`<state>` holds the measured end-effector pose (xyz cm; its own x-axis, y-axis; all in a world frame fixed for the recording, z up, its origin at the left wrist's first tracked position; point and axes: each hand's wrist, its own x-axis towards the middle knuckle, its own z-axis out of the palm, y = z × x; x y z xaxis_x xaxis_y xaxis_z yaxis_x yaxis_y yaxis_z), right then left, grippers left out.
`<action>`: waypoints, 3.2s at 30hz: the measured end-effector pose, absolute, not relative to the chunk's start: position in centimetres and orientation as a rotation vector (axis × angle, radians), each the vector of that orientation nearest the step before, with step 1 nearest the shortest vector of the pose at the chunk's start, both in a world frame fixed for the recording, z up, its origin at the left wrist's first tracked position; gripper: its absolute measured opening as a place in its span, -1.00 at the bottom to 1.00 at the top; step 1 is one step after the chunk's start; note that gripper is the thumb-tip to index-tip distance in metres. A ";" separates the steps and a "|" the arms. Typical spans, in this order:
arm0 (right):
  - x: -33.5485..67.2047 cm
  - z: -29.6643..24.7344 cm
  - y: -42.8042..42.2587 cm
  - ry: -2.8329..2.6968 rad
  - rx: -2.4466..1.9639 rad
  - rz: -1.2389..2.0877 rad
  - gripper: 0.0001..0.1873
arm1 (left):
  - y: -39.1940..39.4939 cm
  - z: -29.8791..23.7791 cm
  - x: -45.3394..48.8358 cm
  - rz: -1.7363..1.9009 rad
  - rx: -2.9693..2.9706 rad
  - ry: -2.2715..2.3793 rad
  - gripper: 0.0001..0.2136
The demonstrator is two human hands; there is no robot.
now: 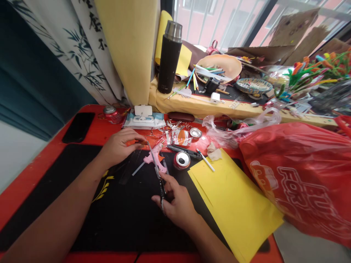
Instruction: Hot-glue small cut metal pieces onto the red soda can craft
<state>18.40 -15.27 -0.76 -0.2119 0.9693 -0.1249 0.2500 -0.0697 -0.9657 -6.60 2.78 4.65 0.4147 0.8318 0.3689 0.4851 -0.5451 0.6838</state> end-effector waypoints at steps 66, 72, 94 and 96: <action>10.1 4.4 -11.9 -1.927 -1.667 1.310 -0.13 | 0.9 7.0 -3.6 1.194 0.983 0.877 -0.59; 9.0 4.5 -11.3 -2.204 -1.706 1.152 -0.07 | 0.9 6.1 -2.9 1.191 0.778 0.741 -0.68; 8.6 6.1 -12.6 -2.800 -1.288 0.754 -0.53 | 0.8 5.7 -2.8 1.084 0.662 0.687 -0.68; 8.7 6.0 -12.8 -2.795 -1.279 0.741 -0.53 | 0.7 5.7 -2.7 1.070 0.662 0.691 -0.67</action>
